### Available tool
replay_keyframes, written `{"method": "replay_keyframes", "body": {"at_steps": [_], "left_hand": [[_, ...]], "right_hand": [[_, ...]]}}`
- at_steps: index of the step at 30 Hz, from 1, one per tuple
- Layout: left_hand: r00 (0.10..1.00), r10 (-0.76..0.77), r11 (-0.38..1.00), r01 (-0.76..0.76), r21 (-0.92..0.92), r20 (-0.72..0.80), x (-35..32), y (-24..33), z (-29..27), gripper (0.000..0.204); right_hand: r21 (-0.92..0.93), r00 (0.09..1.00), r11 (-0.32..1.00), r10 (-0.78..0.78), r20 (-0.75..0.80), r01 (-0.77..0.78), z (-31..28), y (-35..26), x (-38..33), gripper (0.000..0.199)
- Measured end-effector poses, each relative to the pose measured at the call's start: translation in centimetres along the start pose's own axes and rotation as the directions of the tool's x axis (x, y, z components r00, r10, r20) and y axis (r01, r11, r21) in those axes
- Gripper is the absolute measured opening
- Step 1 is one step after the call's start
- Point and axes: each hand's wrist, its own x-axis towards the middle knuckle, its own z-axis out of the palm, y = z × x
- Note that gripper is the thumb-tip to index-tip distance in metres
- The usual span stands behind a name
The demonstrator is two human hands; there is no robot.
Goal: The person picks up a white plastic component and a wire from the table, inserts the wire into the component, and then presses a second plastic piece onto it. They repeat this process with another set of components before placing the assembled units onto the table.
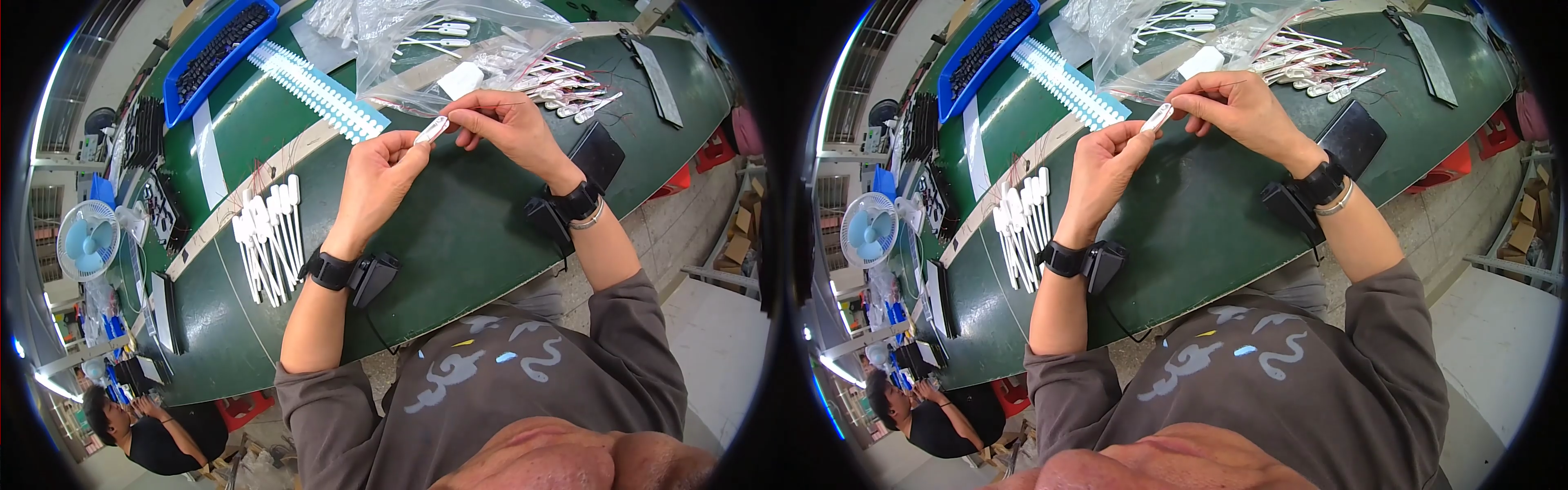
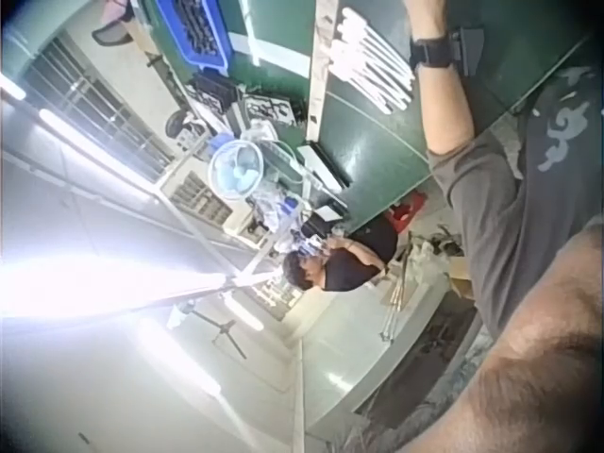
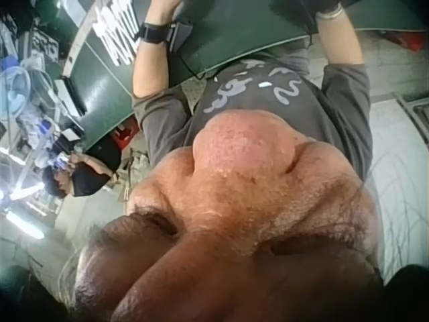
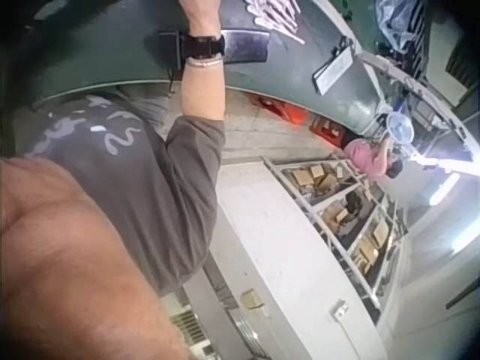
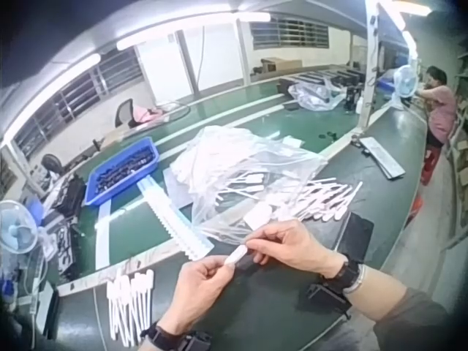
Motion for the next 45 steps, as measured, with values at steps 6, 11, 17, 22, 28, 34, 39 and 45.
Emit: {"method": "replay_keyframes", "body": {"at_steps": [6,11,17,22,28,34,39,45], "left_hand": [[1.0,0.006,0.995,-0.003,0.103,-0.028,-0.2,0.3,0.0,0.026],[1.0,0.002,0.99,0.001,0.138,-0.026,-0.3,0.1,0.0,0.028],[0.999,0.023,0.989,-0.019,0.148,-0.026,0.0,-0.5,0.2,0.029],[0.999,-0.01,0.994,0.014,0.108,-0.033,0.0,0.1,0.4,0.029],[1.0,-0.012,0.997,0.015,0.075,-0.029,0.0,0.1,0.3,0.027],[0.999,-0.024,0.999,0.024,-0.036,0.024,0.2,-0.2,-0.4,0.025],[0.986,-0.138,0.986,0.145,-0.085,0.089,0.0,1.0,-0.8,0.025],[0.973,-0.189,0.976,0.201,-0.082,0.134,-0.2,1.3,-1.3,0.025]], "right_hand": [[-0.004,0.998,0.998,0.055,0.036,-0.055,-0.4,0.0,0.1,0.02],[0.117,0.979,0.978,0.158,0.126,-0.173,-0.8,0.1,0.3,0.023],[0.142,0.974,0.97,0.181,0.133,-0.2,-0.7,0.3,0.2,0.025],[0.125,0.979,0.976,0.161,0.126,-0.176,-0.5,0.1,0.1,0.024],[0.109,0.983,0.983,0.137,0.125,-0.151,-0.2,0.0,0.1,0.023],[0.153,0.989,0.985,0.06,0.136,-0.08,0.1,-0.2,0.0,0.024],[0.102,0.993,0.995,-0.007,0.118,-0.005,0.0,-0.2,-0.3,0.022],[-0.094,0.99,0.991,-0.089,0.107,0.099,0.0,-0.2,-0.4,0.019]]}}
